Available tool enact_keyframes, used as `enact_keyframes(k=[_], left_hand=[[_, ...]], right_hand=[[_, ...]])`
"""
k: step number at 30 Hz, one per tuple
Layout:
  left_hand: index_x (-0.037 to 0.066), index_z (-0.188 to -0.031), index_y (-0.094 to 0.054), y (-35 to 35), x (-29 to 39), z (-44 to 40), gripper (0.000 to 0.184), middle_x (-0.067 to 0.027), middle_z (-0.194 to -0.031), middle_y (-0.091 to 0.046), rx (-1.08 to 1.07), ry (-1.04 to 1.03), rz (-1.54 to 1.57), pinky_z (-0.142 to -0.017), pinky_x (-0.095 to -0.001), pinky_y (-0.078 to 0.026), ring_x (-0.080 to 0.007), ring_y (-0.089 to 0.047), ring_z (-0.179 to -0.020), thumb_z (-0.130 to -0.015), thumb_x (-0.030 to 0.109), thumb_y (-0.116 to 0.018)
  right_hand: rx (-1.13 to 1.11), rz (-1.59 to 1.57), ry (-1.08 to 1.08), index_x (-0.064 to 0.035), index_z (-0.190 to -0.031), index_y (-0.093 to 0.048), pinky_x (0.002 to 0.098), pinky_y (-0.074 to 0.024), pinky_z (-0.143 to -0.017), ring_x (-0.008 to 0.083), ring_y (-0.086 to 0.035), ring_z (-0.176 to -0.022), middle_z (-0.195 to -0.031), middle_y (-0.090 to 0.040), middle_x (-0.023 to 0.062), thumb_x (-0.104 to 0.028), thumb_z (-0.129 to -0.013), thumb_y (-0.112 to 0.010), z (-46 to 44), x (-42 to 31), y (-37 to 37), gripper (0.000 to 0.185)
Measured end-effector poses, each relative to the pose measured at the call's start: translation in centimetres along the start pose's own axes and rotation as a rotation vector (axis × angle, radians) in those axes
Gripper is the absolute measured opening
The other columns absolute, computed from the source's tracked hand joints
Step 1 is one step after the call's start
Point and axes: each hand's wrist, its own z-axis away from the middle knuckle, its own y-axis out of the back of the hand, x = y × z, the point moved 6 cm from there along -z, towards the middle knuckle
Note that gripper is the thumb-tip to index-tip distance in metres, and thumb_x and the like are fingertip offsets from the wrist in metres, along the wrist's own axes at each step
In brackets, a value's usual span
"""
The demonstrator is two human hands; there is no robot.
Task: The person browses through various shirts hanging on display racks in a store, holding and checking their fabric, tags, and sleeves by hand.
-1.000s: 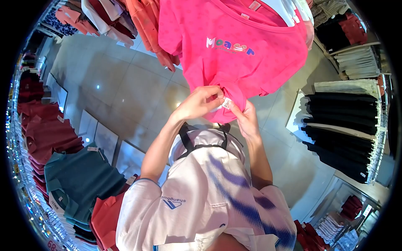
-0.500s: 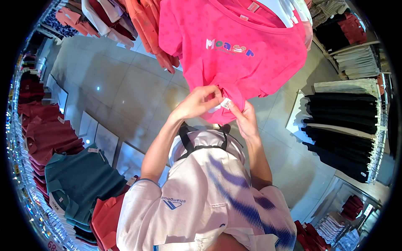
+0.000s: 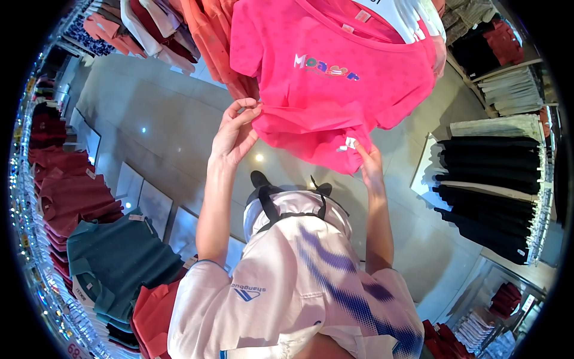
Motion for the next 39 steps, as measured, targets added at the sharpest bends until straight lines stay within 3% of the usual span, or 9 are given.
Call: enact_keyframes(k=[8,10,12,16,18,22,24,30,39], left_hand=[[0.002,-0.102,-0.055,-7.5,-0.4,0.8,0.024,-0.0079,-0.105,-0.057,-0.177,0.002,-0.039,-0.073,-0.0274,-0.051,-0.0151,-0.06,-0.089,-0.081,-0.01,-0.059],[0.003,-0.101,-0.054,-9.5,-1.0,1.0,0.025,-0.0052,-0.107,-0.055,-0.251,-0.035,-0.099,-0.074,-0.024,-0.048,-0.0117,-0.058,-0.09,-0.081,-0.01,-0.06],[0.004,-0.098,-0.056,-11.6,-2.5,1.3,0.024,-0.0056,-0.113,-0.05,-0.463,0.02,-0.287,-0.076,-0.0235,-0.044,-0.011,-0.052,-0.1,-0.081,-0.012,-0.058],[0.002,-0.1,-0.053,-13.4,-3.6,1.6,0.023,-0.005,-0.113,-0.046,-0.554,-0.002,-0.658,-0.087,-0.028,-0.045,-0.0156,-0.051,-0.106,-0.081,-0.009,-0.061],[0.001,-0.111,-0.047,-13.7,-2.6,1.9,0.039,-0.0079,-0.115,-0.044,-0.673,-0.462,-1.027,-0.088,-0.0312,-0.046,-0.0182,-0.052,-0.105,-0.077,-0.007,-0.065],[0.0,-0.112,-0.046,-10.4,-3.0,1.9,0.046,-0.0205,-0.108,-0.048,-0.398,-0.703,-1.601,-0.075,-0.0398,-0.048,-0.0381,-0.057,-0.09,-0.07,-0.009,-0.063],[0.0,-0.103,-0.049,-6.2,-5.2,0.1,0.035,-0.0209,-0.106,-0.052,-0.288,-0.553,-1.683,-0.073,-0.0461,-0.048,-0.0445,-0.056,-0.086,-0.069,-0.009,-0.058],[-0.002,-0.085,-0.051,0.7,-7.0,0.0,0.015,-0.0218,-0.078,-0.057,0.09,-0.641,-1.51,-0.064,-0.0446,-0.046,-0.0417,-0.059,-0.076,-0.073,-0.004,-0.058],[0.0,-0.069,-0.045,-0.1,-8.1,2.0,0.019,-0.0191,-0.058,-0.052,0.106,-0.747,-1.736,-0.052,-0.0454,-0.041,-0.0396,-0.053,-0.054,-0.076,0.007,-0.061]], right_hand=[[0.17,0.686,-0.017,0.0005,-0.114,-0.055,0.0286,-0.0496,-0.081,0.0168,-0.062,-0.091,-0.096,-0.064,0.0104,-0.008,-0.08,-0.07,-2.9,3.1,4.9,0.038],[0.081,1.344,0.542,0.0001,-0.121,-0.05,0.0327,-0.0474,-0.088,0.0192,-0.059,-0.1,-0.107,-0.061,0.0114,-0.004,-0.075,-0.072,0.3,-4.0,-3.4,0.051],[-0.109,0.975,0.6,-0.002,-0.125,-0.047,0.0348,-0.0456,-0.089,0.0286,-0.058,-0.103,-0.111,-0.056,0.0172,-0.006,-0.069,-0.075,3.0,-9.2,-10.0,0.063],[-0.292,0.749,0.577,0.0002,-0.118,-0.053,0.0332,-0.048,-0.079,0.0249,-0.061,-0.091,-0.1,-0.06,0.0156,-0.005,-0.07,-0.073,3.8,-12.5,-14.4,0.052],[-0.355,0.88,0.438,0.0015,-0.104,-0.06,0.0314,-0.0482,-0.068,0.021,-0.062,-0.077,-0.087,-0.062,0.0128,-0.004,-0.071,-0.071,2.4,-12.1,-14.3,0.035],[-0.334,0.764,0.612,0.0006,-0.09,-0.061,0.0278,-0.0437,-0.055,0.0125,-0.057,-0.069,-0.077,-0.06,0.0061,0.0,-0.07,-0.067,3.6,-13.1,-15.1,0.021],[-0.419,0.862,0.627,-0.0009,-0.091,-0.061,0.0288,-0.0445,-0.056,0.0158,-0.057,-0.069,-0.08,-0.058,0.0071,0.001,-0.069,-0.065,4.2,-13.5,-16.1,0.023],[-0.577,1.081,0.596,-0.0034,-0.099,-0.055,0.0405,-0.0464,-0.074,0.0313,-0.057,-0.088,-0.091,-0.054,0.0108,-0.003,-0.069,-0.063,4.2,-11.7,-14.8,0.03],[0.199,1.598,0.75,-0.0048,-0.089,-0.05,0.043,-0.0493,-0.047,0.0306,-0.064,-0.06,-0.079,-0.059,0.0138,-0.001,-0.071,-0.056,0.3,-6.9,-5.8,0.019]])
